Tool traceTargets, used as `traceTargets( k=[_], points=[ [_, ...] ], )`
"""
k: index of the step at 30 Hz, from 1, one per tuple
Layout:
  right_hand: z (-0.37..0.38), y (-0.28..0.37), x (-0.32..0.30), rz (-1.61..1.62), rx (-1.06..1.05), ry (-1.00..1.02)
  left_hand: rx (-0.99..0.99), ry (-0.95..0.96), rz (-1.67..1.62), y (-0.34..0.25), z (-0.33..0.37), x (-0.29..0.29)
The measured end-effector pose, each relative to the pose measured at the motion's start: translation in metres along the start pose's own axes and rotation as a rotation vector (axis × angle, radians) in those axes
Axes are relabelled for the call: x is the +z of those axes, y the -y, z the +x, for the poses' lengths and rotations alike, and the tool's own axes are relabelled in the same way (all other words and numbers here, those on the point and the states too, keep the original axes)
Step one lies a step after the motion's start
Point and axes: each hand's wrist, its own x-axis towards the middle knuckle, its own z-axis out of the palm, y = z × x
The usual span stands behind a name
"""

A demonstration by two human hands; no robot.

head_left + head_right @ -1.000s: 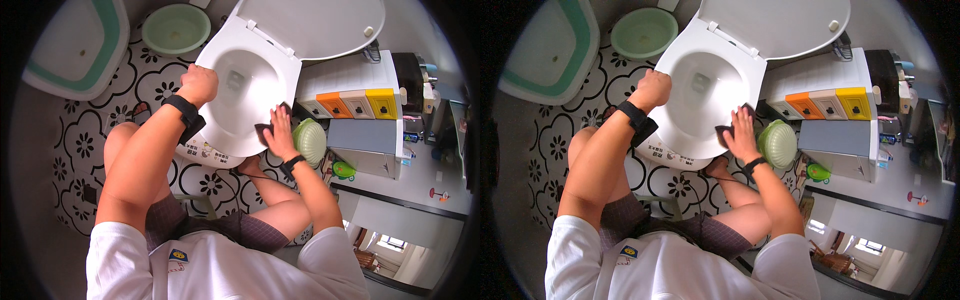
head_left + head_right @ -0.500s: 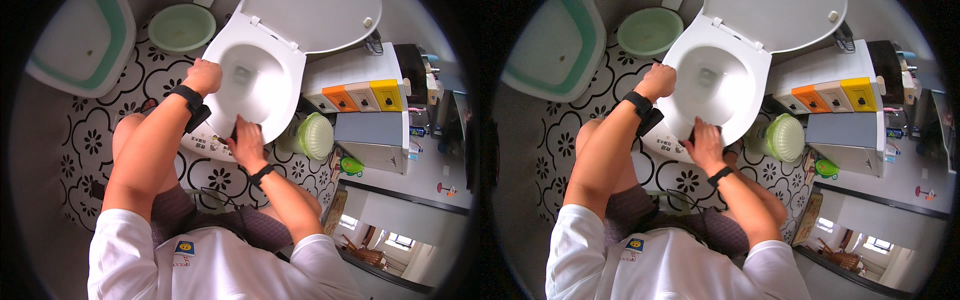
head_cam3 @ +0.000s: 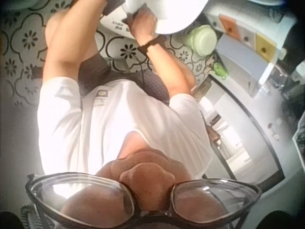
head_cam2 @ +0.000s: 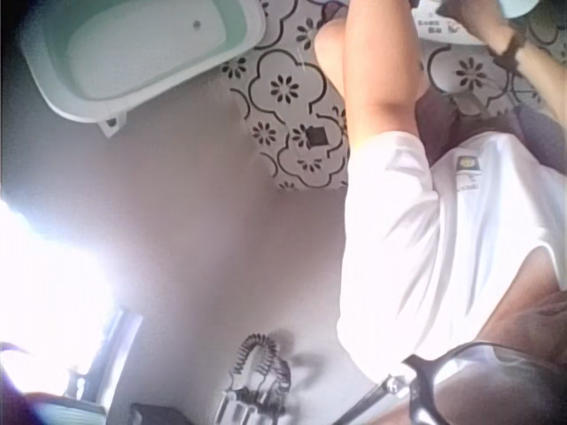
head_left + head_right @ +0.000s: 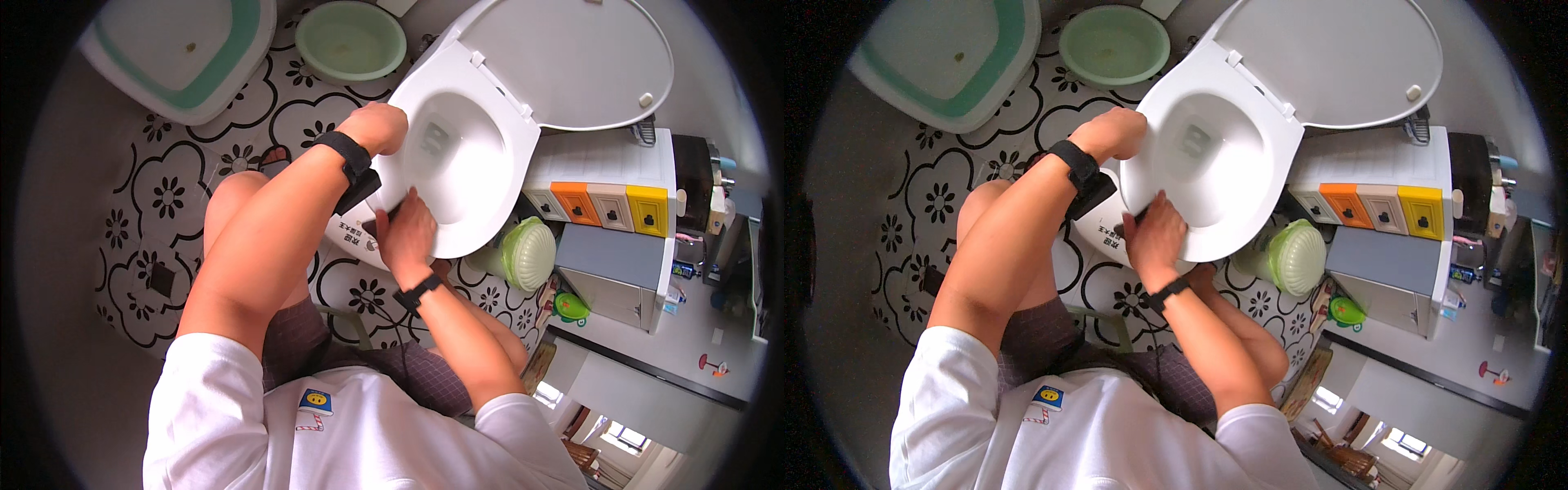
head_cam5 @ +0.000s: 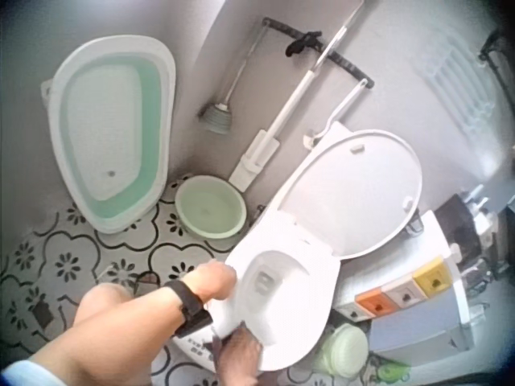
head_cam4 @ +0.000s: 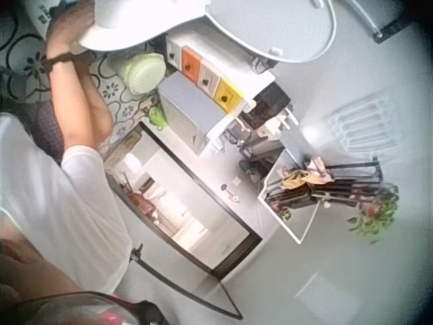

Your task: The person wipes the exterior and interior rim of a toilet with a cloth, scrubbing different parts of the porcelain surfaces.

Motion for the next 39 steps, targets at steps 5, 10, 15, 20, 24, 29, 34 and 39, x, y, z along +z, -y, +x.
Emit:
traceTargets(
  k=[5, 10, 15, 20, 24, 29, 34, 39],
  points=[
    [0.065, 0.039, 0.013, 0.087, 0.119, -0.016, 0.008, -0.011, -0.053, 0.006, -0.003, -0.002],
    [0.072, 0.038, 0.013, 0.110, 0.128, 0.060, -0.102, -0.044, -0.112, 0.004, -0.014, -0.006],
    [0.084, -0.019, 0.010, 0.754, 0.203, 0.148, -0.125, -0.242, -0.164, 0.010, -0.011, 0.033],
    [0.059, -0.065, -0.040, 1.272, 0.334, -0.080, -0.311, -0.224, -0.413, -0.009, -0.028, 0.075],
    [0.037, -0.095, -0.074, 1.633, 0.534, -0.118, -0.450, -0.320, -0.436, -0.034, -0.011, 0.112],
    [0.040, -0.119, -0.093, 1.841, 0.625, -0.209, -0.494, -0.635, -0.318, -0.052, 0.018, 0.127],
    [0.041, -0.136, -0.141, 1.937, 0.510, -0.281, -0.338, -0.666, 0.028, -0.026, 0.068, 0.100],
    [0.035, -0.167, -0.157, 1.965, 0.585, -0.356, -0.267, -0.528, 0.197, -0.030, 0.115, 0.058]
  ],
)
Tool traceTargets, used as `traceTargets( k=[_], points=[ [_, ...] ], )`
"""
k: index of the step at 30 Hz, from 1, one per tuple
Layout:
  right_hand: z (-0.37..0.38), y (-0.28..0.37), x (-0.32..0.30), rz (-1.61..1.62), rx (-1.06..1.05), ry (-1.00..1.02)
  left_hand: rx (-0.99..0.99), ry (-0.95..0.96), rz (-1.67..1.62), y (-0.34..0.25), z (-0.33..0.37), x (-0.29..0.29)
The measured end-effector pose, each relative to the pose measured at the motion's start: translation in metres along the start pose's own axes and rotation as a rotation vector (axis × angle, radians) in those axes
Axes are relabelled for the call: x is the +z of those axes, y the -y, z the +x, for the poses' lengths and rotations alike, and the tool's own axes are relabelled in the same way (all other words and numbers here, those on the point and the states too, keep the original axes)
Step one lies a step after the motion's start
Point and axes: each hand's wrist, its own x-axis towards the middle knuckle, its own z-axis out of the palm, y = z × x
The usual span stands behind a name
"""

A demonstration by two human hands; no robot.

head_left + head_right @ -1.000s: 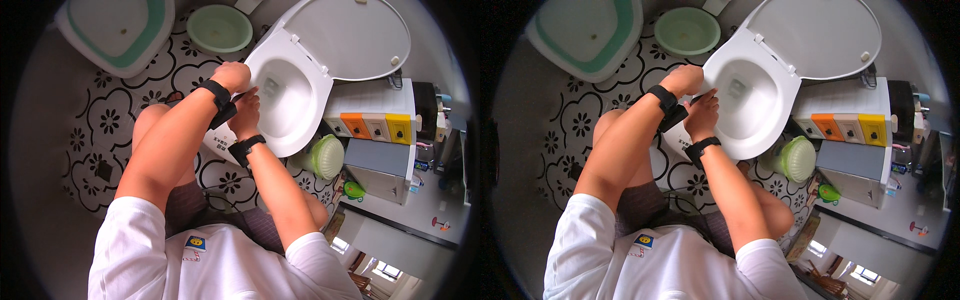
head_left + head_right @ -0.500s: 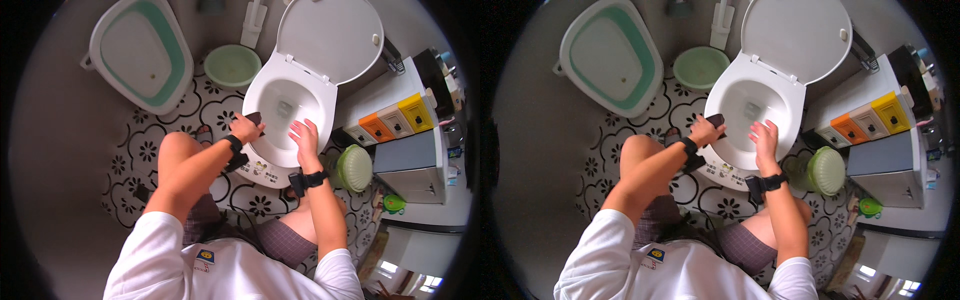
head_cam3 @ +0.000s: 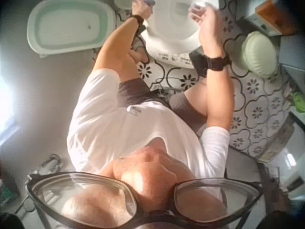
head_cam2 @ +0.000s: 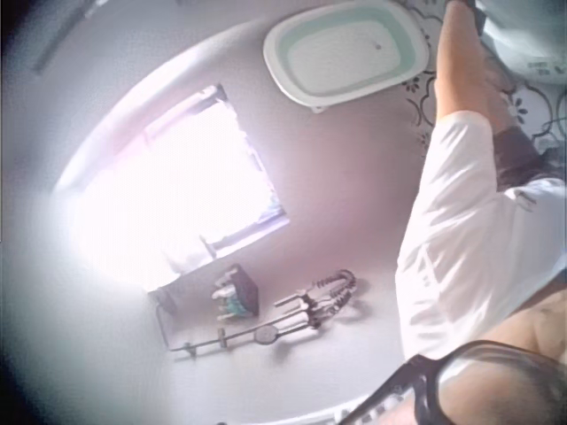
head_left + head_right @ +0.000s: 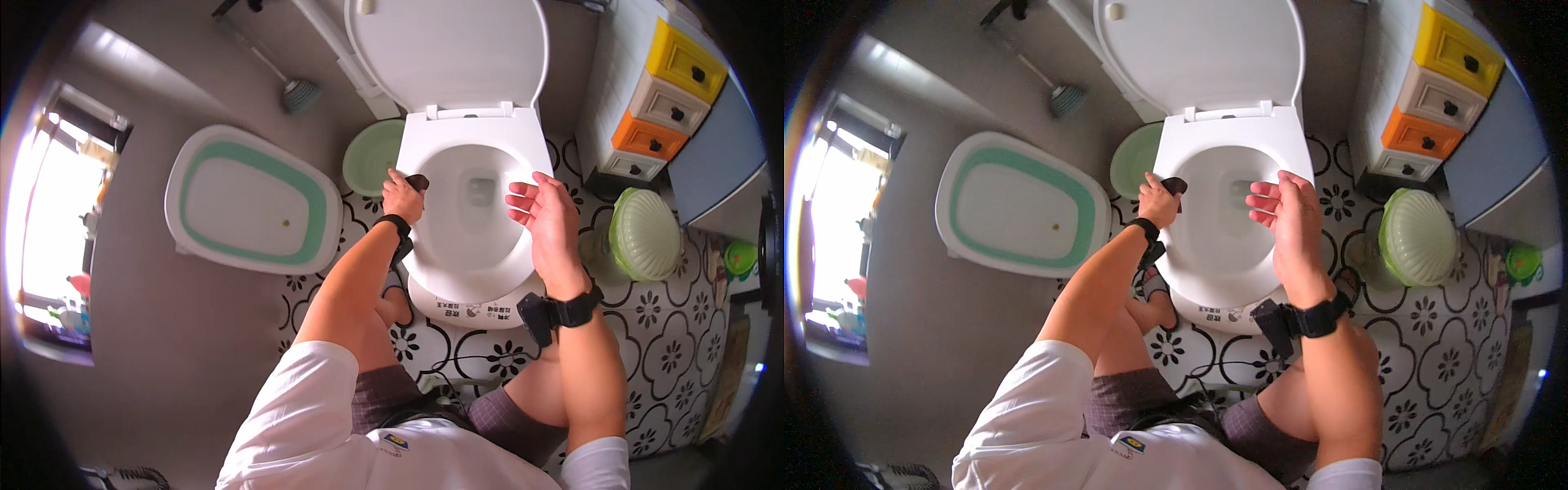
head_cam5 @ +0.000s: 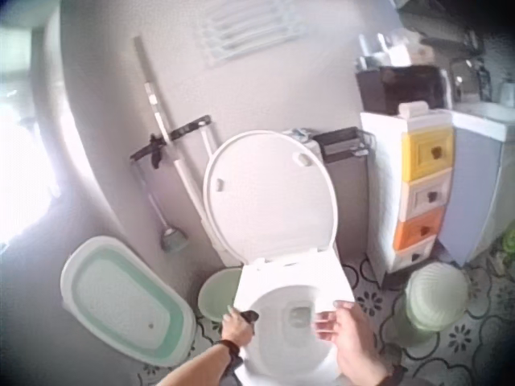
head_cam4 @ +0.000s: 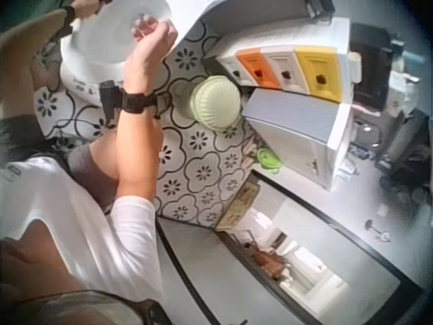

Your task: The person wipes the exterior and interior rim of a toilet with a cloth, scrubbing different parts of the porcelain surfaces.

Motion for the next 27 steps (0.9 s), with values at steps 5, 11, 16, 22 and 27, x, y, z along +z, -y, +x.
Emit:
traceTargets(
  k=[5, 11, 16, 22, 27],
  points=[
    [0.001, 0.010, -0.011, -0.143, -0.151, -0.055, 0.145, 0.059, 0.069, -0.032, 0.051, -0.018],
    [0.012, 0.011, -0.024, -0.154, -0.149, -0.089, 0.225, -0.079, 0.190, -0.062, 0.083, -0.013],
    [0.019, 0.013, -0.033, -0.133, -0.145, -0.091, 0.066, -0.124, 0.118, -0.112, 0.085, -0.003],
    [0.021, 0.012, -0.033, -0.104, -0.160, -0.091, 0.488, -0.279, 0.206, -0.202, 0.065, 0.043],
    [0.032, 0.018, -0.042, -0.087, -0.153, -0.159, 0.877, -0.196, 0.336, -0.209, 0.040, 0.026]
  ],
)
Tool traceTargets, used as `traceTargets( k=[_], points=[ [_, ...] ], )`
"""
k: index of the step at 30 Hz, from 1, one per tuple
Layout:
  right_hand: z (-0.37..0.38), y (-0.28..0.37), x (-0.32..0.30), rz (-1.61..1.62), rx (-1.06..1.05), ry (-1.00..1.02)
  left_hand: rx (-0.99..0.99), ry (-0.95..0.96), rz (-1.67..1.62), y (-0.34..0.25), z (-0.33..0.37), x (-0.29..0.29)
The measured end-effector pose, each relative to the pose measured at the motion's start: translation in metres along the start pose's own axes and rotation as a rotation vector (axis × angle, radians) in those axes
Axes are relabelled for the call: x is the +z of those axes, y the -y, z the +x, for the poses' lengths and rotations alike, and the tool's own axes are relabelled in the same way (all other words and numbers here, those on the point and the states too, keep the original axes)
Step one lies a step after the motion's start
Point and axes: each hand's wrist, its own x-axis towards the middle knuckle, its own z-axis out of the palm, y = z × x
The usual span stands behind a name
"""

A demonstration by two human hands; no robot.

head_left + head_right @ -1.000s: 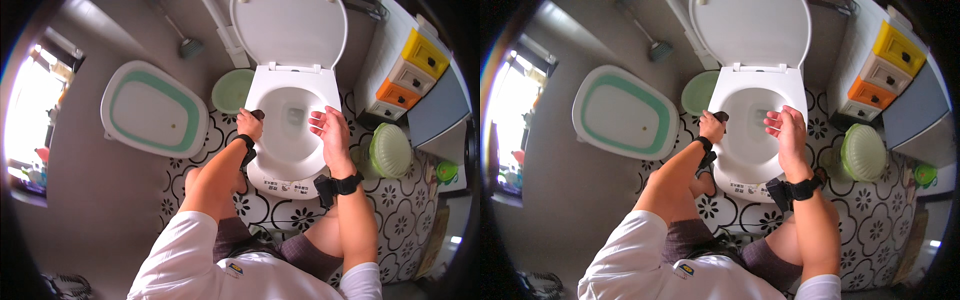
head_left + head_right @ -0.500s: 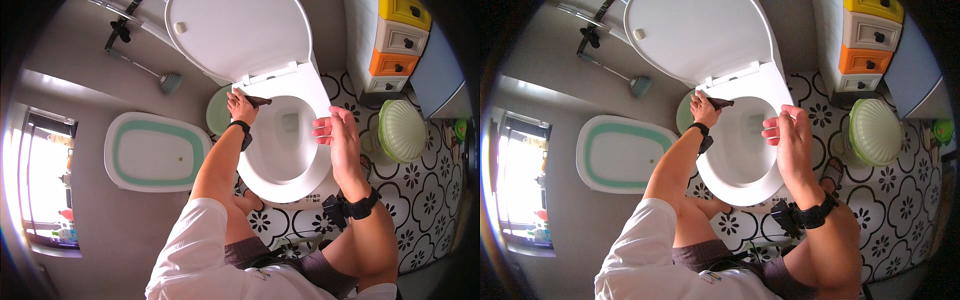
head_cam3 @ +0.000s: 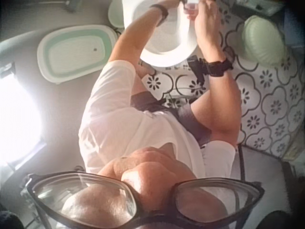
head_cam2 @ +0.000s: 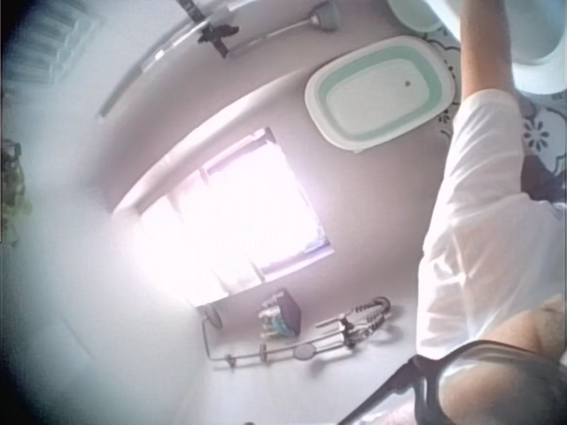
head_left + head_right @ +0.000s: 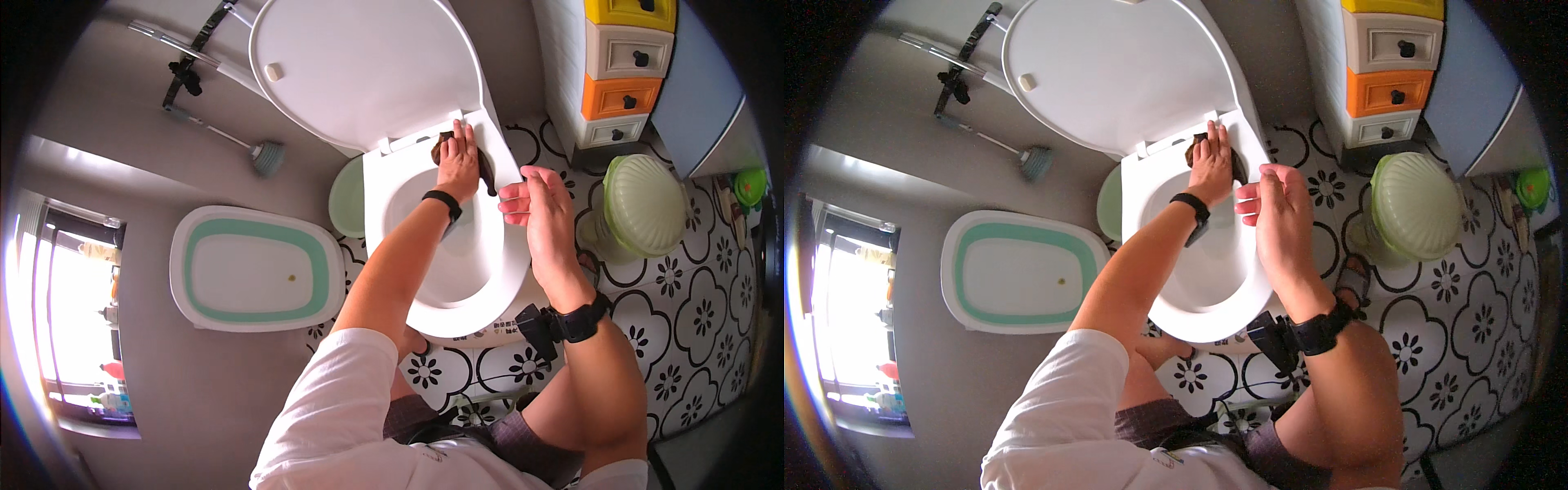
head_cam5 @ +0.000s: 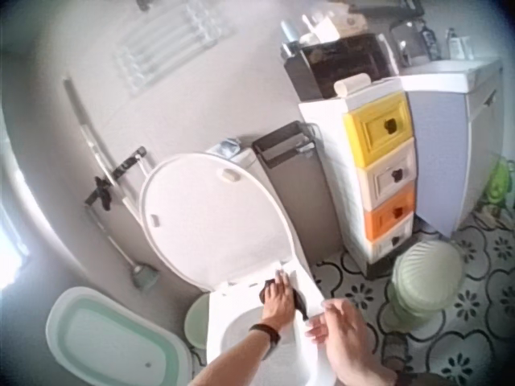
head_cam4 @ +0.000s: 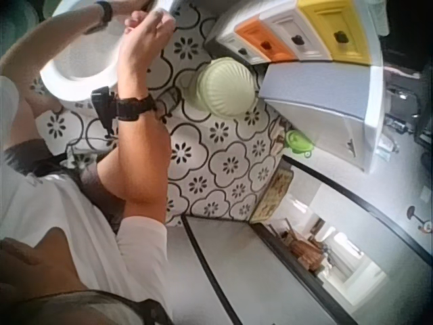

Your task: The person wipes the exterior and interior rim of a toilet with a cloth, scrubbing different parts of the porcelain surfaces.

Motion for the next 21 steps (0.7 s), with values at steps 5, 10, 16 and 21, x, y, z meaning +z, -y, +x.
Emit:
traceTargets(
  k=[5, 10, 16, 21],
  points=[
    [-0.004, 0.004, 0.010, 0.019, -0.015, 0.040, -0.468, 0.062, -0.094, 0.083, -0.031, 0.001],
    [-0.010, 0.003, 0.016, 0.008, -0.058, 0.103, -0.583, 0.232, -0.282, 0.162, -0.081, 0.000],
    [-0.007, 0.004, 0.013, 0.060, -0.035, 0.084, -0.853, 0.119, -0.435, 0.142, -0.058, 0.015],
    [-0.007, 0.001, 0.015, 0.050, -0.024, 0.072, -0.707, 0.096, -0.188, 0.115, -0.028, 0.009]
  ],
)
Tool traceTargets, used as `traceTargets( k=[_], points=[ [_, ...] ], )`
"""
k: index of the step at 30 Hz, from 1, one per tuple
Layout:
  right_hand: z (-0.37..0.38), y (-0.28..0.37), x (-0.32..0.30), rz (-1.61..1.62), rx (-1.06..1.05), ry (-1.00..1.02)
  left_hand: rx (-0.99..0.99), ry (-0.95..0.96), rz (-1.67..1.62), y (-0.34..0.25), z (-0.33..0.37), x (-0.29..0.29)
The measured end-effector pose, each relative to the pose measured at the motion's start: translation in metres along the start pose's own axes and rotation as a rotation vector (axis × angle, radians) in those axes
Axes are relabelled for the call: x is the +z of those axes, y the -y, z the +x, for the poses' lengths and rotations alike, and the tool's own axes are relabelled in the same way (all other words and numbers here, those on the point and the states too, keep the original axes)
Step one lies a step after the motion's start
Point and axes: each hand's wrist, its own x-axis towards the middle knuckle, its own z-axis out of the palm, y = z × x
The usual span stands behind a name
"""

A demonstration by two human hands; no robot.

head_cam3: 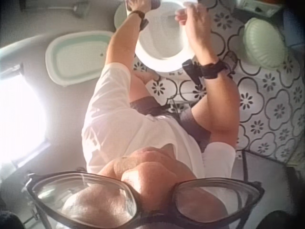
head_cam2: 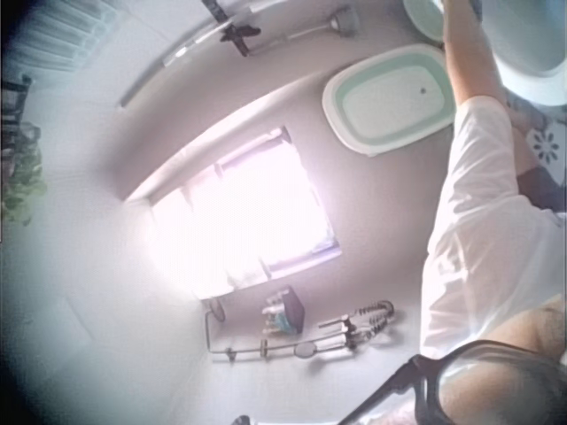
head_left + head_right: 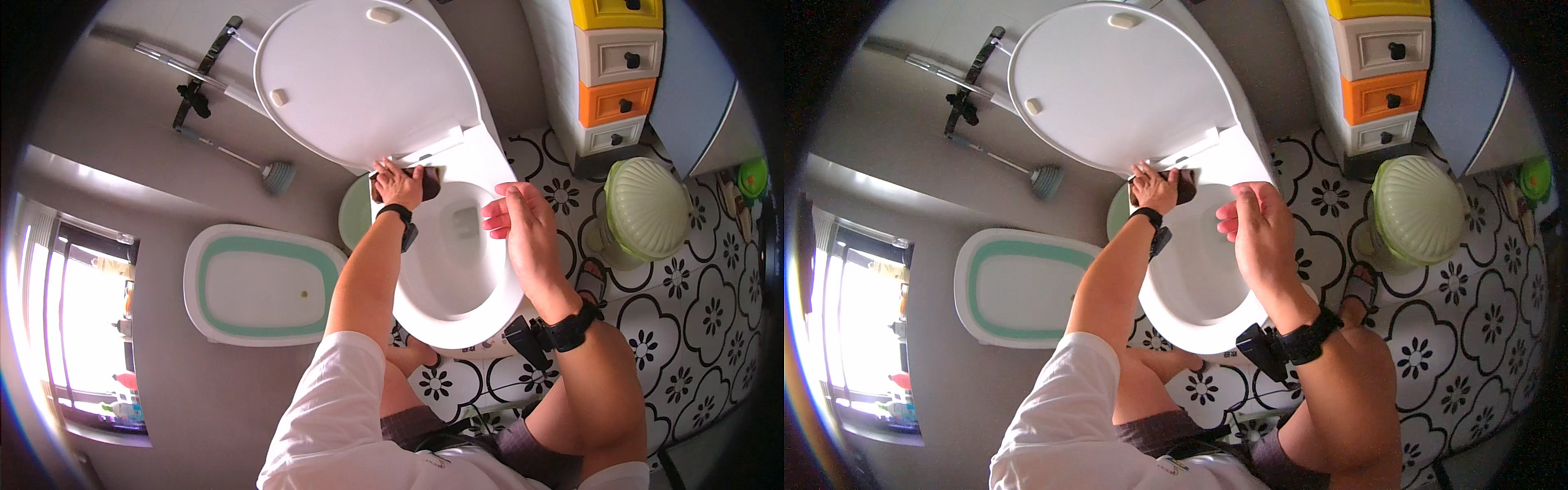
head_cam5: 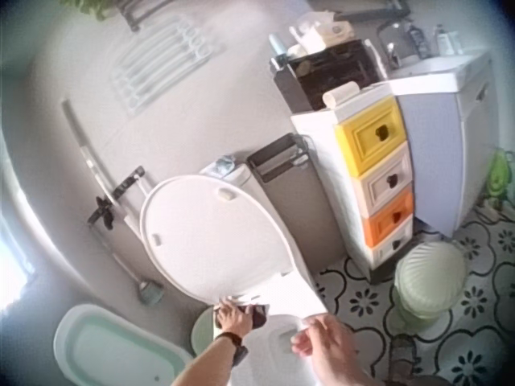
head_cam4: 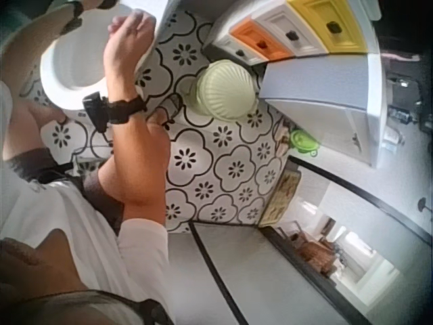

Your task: The person wipes the exterior and interior rim of a toilet with a cloth, scrubbing different parts of the porcelain surfaces.

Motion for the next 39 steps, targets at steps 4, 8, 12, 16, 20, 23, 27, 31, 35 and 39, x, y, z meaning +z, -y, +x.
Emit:
traceTargets(
  k=[4, 8, 12, 16, 20, 23, 27, 31, 35, 39],
  points=[
    [0.004, 0.003, -0.001, 0.000, -0.013, -0.016, -0.089, -0.137, 0.023, -0.032, -0.009, 0.001],
    [0.005, 0.001, 0.003, 0.037, -0.026, 0.009, -0.486, -0.070, -0.104, -0.036, -0.007, -0.001],
    [-0.002, 0.004, -0.001, 0.029, -0.043, 0.021, -0.541, -0.183, -0.271, -0.023, 0.015, 0.026],
    [-0.004, 0.010, -0.007, 0.035, -0.033, 0.011, -0.412, -0.133, -0.192, -0.013, 0.047, 0.026],
    [0.001, 0.011, -0.018, 0.044, -0.034, -0.019, -0.336, -0.170, -0.324, -0.079, 0.043, 0.034],
    [0.002, 0.010, -0.015, 0.066, 0.000, -0.005, -0.155, -0.112, -0.216, -0.124, 0.014, 0.025],
    [0.002, 0.010, -0.011, 0.064, 0.009, -0.014, 0.358, -0.216, -0.157, -0.159, -0.027, 0.026],
    [-0.002, 0.005, -0.009, 0.055, 0.022, 0.001, 0.352, -0.191, -0.170, -0.114, -0.012, 0.023],
    [-0.004, 0.011, -0.011, 0.043, 0.010, 0.013, 0.143, -0.219, -0.021, -0.031, 0.023, 0.027],
    [-0.005, 0.008, -0.006, 0.067, 0.004, 0.039, 0.140, -0.072, 0.017, -0.029, 0.031, 0.013]
  ],
)
